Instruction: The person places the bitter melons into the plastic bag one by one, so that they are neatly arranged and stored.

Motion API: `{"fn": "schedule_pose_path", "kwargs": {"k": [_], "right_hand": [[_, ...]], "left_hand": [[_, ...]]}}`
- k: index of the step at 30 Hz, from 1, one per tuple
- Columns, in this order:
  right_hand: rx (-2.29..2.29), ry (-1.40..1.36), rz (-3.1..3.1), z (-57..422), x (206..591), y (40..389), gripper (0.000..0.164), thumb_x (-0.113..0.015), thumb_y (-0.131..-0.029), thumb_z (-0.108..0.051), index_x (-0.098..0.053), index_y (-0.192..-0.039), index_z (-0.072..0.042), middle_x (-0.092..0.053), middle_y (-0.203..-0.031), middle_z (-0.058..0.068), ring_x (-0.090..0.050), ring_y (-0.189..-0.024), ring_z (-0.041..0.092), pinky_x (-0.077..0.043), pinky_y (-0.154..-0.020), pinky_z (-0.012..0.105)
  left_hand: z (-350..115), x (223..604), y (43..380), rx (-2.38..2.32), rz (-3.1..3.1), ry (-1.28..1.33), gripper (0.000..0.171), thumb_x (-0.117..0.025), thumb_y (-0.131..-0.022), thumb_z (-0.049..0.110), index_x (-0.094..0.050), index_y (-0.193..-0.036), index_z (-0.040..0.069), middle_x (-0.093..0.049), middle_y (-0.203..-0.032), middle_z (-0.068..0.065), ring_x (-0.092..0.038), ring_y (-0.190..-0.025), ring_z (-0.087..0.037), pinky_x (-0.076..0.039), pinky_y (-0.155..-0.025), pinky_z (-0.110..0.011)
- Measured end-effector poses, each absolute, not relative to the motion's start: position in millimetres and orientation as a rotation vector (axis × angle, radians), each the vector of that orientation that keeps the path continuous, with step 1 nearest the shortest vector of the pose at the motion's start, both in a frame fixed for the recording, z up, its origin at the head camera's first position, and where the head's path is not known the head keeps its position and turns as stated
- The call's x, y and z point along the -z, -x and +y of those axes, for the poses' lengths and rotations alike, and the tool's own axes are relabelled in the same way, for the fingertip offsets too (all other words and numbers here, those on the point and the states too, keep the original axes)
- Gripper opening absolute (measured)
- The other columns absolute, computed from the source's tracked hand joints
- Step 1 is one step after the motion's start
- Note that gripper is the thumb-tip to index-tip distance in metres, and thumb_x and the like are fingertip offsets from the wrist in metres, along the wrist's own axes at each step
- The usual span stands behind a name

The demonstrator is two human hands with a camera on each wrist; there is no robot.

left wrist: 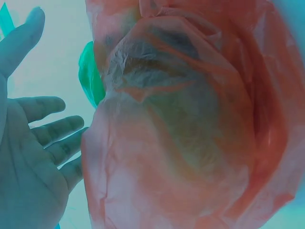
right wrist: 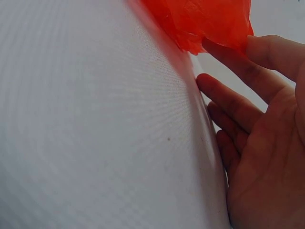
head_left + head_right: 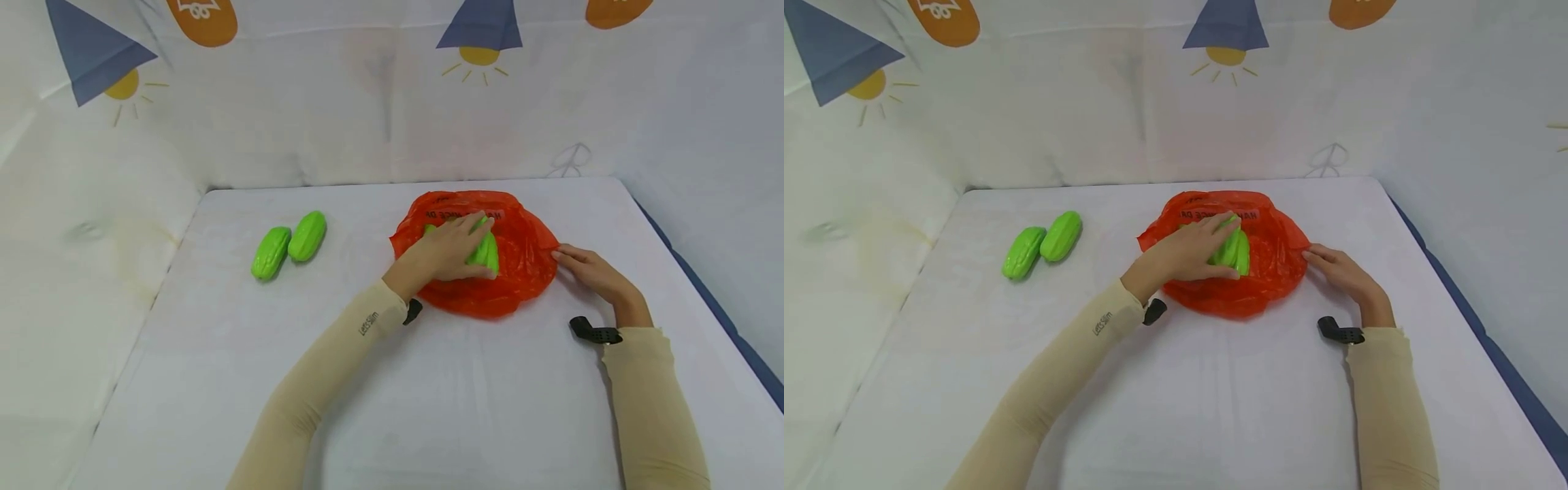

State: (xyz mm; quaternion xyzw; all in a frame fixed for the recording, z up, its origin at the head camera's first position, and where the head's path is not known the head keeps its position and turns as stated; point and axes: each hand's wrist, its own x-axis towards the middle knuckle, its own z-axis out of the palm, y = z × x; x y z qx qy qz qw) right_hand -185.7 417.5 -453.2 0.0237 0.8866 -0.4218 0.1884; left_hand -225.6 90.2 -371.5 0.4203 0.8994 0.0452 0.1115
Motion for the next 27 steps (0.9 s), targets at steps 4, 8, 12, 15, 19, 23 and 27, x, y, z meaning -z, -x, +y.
{"fn": "schedule_pose_path", "kwargs": {"k": [4,8,12,15,19,23,27], "right_hand": [[1.194,-0.070,2.491,418,455,184,0.072,-0.039,-0.102,-0.051,-0.026,-0.153,-0.002,-0.015,-0.160,0.027,-0.008,-0.147,0.049,-0.013,-0.112,0.072],[1.186,-0.073,2.494,418,456,184,0.073,-0.039,-0.102,-0.053,-0.026,-0.154,-0.003,-0.016,-0.160,0.026,-0.009,-0.147,0.048,-0.013,-0.112,0.072],[1.184,-0.062,2.501,419,457,186,0.072,-0.039,-0.102,-0.051,-0.027,-0.153,-0.003,-0.017,-0.160,0.026,-0.010,-0.146,0.049,-0.014,-0.112,0.072],[1.190,-0.064,2.496,419,458,186,0.071,-0.039,-0.102,-0.050,-0.027,-0.153,-0.002,-0.017,-0.160,0.027,-0.010,-0.146,0.049,-0.014,-0.112,0.073],[1.197,-0.072,2.485,416,457,187,0.071,-0.039,-0.103,-0.050,-0.027,-0.153,-0.002,-0.015,-0.160,0.027,-0.009,-0.146,0.049,-0.013,-0.112,0.072],[1.196,-0.054,2.497,415,456,187,0.068,-0.040,-0.103,-0.047,-0.029,-0.152,-0.001,-0.018,-0.159,0.028,-0.011,-0.146,0.049,-0.015,-0.113,0.070],[1.187,-0.050,2.502,418,456,187,0.066,-0.039,-0.104,-0.045,-0.028,-0.152,-0.001,-0.018,-0.159,0.028,-0.012,-0.145,0.049,-0.015,-0.113,0.070]], "left_hand": [[83,374,221,-0.152,2.661,-1.281,0.095,-0.047,-0.090,0.069,-0.008,-0.159,0.017,-0.006,-0.166,-0.004,-0.015,-0.152,-0.024,-0.027,-0.121,-0.040],[73,378,217,-0.204,2.689,-1.319,0.096,-0.049,-0.090,0.069,-0.009,-0.159,0.016,-0.008,-0.166,-0.004,-0.016,-0.152,-0.022,-0.027,-0.121,-0.038],[66,382,214,-0.230,2.691,-1.336,0.097,-0.049,-0.090,0.068,-0.009,-0.159,0.014,-0.009,-0.166,-0.006,-0.017,-0.152,-0.024,-0.025,-0.122,-0.038],[63,384,214,-0.230,2.693,-1.338,0.096,-0.049,-0.091,0.068,-0.009,-0.159,0.012,-0.010,-0.165,-0.007,-0.018,-0.151,-0.025,-0.025,-0.122,-0.039],[53,383,214,-0.270,2.714,-1.312,0.097,-0.051,-0.090,0.067,-0.009,-0.159,0.014,-0.012,-0.165,-0.007,-0.018,-0.151,-0.023,-0.024,-0.122,-0.040],[37,378,215,-0.339,2.749,-1.270,0.098,-0.054,-0.089,0.066,-0.009,-0.159,0.014,-0.012,-0.165,-0.005,-0.017,-0.152,-0.021,-0.023,-0.123,-0.039],[24,373,217,-0.415,2.770,-1.275,0.098,-0.057,-0.089,0.063,-0.012,-0.158,0.011,-0.014,-0.165,-0.007,-0.017,-0.152,-0.022,-0.023,-0.122,-0.041]]}}
